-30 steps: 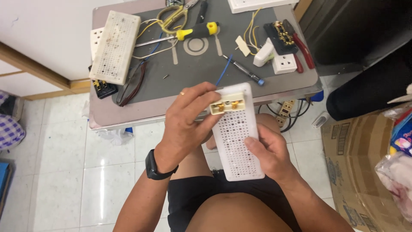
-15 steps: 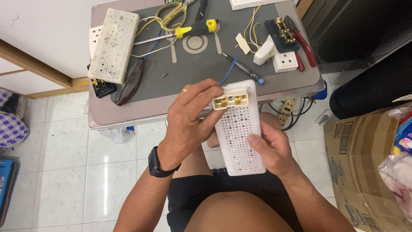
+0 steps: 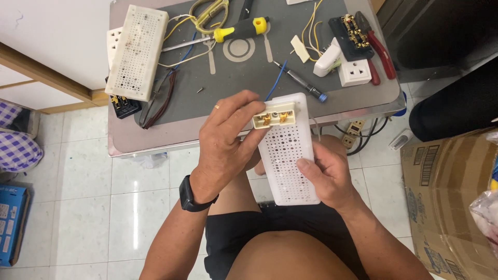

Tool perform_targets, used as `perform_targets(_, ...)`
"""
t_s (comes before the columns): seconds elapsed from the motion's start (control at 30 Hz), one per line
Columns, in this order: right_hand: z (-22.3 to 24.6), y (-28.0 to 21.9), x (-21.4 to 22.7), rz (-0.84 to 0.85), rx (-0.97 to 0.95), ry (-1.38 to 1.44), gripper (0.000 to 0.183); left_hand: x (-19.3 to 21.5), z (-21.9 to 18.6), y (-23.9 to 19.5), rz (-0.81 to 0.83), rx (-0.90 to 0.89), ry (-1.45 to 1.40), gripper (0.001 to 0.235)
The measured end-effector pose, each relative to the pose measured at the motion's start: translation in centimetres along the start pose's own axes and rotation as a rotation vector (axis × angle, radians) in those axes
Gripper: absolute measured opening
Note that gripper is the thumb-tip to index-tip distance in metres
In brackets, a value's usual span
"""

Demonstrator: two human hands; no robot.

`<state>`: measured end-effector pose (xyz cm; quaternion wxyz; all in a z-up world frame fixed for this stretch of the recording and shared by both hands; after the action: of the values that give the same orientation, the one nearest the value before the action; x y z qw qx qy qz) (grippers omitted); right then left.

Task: The person mounts circuit breakers onto a white perforated board using a screwdriver. They then pick up a power strip, remove its cover, and use a screwdriver to tighten the screws on the internal terminals.

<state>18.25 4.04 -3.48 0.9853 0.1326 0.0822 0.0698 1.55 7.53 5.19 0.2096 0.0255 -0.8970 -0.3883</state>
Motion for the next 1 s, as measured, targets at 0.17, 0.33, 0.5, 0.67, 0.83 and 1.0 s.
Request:
perform_targets(0.17, -0.2, 0.5, 0.0, 0.017, -0.032, -0.014, 0.024, -0.3, 0.7, 0.0, -0.037, 0.012, -0.011, 0.024)
perform_targets(0.33, -1.3, 0.9, 0.1, 0.018, -0.076, 0.006, 0.026, -0.5, 1.5, 0.0, -0.005, -0.020, 0.015, 0.024)
perform_targets(0.5, -3.0, 1.7, -0.4, 0.069, -0.195, 0.006, 0.032, -0.6, 2.6, 0.6, 0.061, -0.060, 0.080, 0.024)
perform_targets(0.67, -4.6, 2.1, -1.3, 0.021, -0.285, -0.011, 0.036, -1.2, 4.9, 0.5, 0.087, -0.039, 0.104, 0.025)
perform_targets(0.83, -6.3, 1.8, -1.1, -0.006, -0.430, -0.156, 0.039, -2.1, 8.3, 0.0, 0.167, 0.055, 0.044, 0.025)
perform_targets(1.0, -6.2, 2.2, -0.8, -0.016, -0.531, -0.251, 0.038, -2.6, 10.1, 0.3, 0.213, 0.175, 0.037, 0.026)
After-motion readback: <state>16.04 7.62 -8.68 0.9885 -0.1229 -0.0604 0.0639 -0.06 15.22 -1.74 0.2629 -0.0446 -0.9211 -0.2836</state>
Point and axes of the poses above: each hand's wrist, its own y-axis towards the middle knuckle, its own x-axis out of the back of the hand, z = x × y, the point moved 8 cm from there along y, towards the middle knuckle, and after that the axes turned 3 degrees about -z, right-handed, at the moved point
